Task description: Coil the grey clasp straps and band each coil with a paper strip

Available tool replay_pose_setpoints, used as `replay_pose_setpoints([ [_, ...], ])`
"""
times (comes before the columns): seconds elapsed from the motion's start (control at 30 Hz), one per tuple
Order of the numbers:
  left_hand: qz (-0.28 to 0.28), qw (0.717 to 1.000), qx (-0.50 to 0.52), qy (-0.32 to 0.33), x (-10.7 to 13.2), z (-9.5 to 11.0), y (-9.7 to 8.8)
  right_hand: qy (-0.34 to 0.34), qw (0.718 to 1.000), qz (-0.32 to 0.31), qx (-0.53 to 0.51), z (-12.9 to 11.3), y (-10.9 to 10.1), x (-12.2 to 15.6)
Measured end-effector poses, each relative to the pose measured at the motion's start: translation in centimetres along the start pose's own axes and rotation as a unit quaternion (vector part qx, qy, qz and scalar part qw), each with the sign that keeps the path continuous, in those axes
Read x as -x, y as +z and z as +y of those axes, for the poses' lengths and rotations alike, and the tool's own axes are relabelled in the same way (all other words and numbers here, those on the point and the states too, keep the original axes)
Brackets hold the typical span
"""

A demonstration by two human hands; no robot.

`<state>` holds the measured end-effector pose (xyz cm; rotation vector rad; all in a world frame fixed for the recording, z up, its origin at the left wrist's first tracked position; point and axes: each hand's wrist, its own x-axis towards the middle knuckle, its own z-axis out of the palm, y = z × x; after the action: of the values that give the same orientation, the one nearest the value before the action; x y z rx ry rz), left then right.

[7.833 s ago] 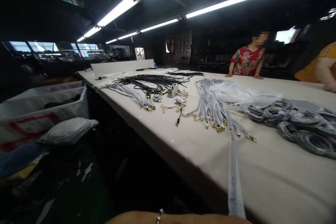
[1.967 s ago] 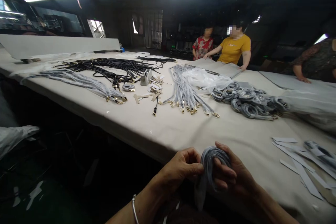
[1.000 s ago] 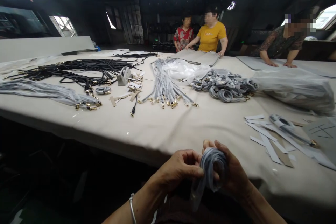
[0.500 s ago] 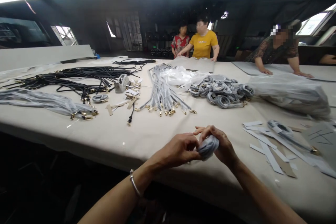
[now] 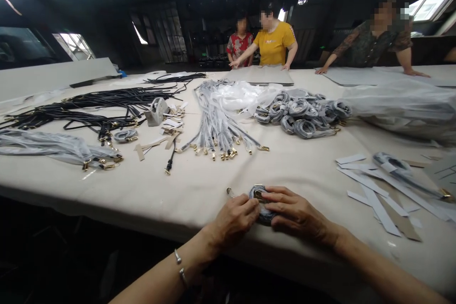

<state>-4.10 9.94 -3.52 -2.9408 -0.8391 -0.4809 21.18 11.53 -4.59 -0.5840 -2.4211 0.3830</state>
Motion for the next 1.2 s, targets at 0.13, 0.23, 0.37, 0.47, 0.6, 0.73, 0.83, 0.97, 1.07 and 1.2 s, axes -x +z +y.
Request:
replay_pose_setpoints([
  [0.13,-0.029,0.998,0.027,-0.041,-0.4,-0.3,0.3,0.02,0.999,0.016,0.028,-0.3,0.1,-0.1],
  [0.23,-0.032,0.996,0.048,-0.07,-0.7,0.2,0.7,0.034,0.999,0.024,0.034,-0.5,0.6,0.0],
  [0.37,0.0,0.993,0.035,-0.114,-1.1,1.1,1.7,0.045,0.998,0.038,0.021,-0.6,0.6,0.1],
  [0.47,0.002,0.996,-0.001,-0.093,-1.3,1.3,2.1,0.142,0.989,0.017,-0.045,-0.9,-1.0,-1.2],
  [0.6,-0.01,0.997,-0.015,-0.072,-1.4,1.2,2.1,0.295,0.951,0.077,-0.043,-1.2,-2.8,-6.0],
  [0.73,-0.02,0.994,-0.063,-0.091,-1.4,1.6,2.3,0.3,0.942,0.068,0.133,-0.1,0.1,-10.0],
  [0.83,-0.017,0.992,-0.078,-0.096,-1.4,1.8,2.7,0.316,0.934,0.026,0.167,1.1,3.2,-10.5],
  [0.97,-0.005,0.992,-0.085,-0.088,-1.6,1.4,3.0,0.323,0.926,0.001,0.195,1.6,3.9,-10.2],
  [1.07,0.0,0.992,-0.091,-0.086,-1.8,1.1,2.8,0.351,0.915,0.002,0.198,0.7,2.7,-10.1],
  [1.2,-0.012,0.988,-0.115,-0.098,-1.6,1.4,2.4,0.369,0.905,0.031,0.208,-1.1,2.4,-8.9],
])
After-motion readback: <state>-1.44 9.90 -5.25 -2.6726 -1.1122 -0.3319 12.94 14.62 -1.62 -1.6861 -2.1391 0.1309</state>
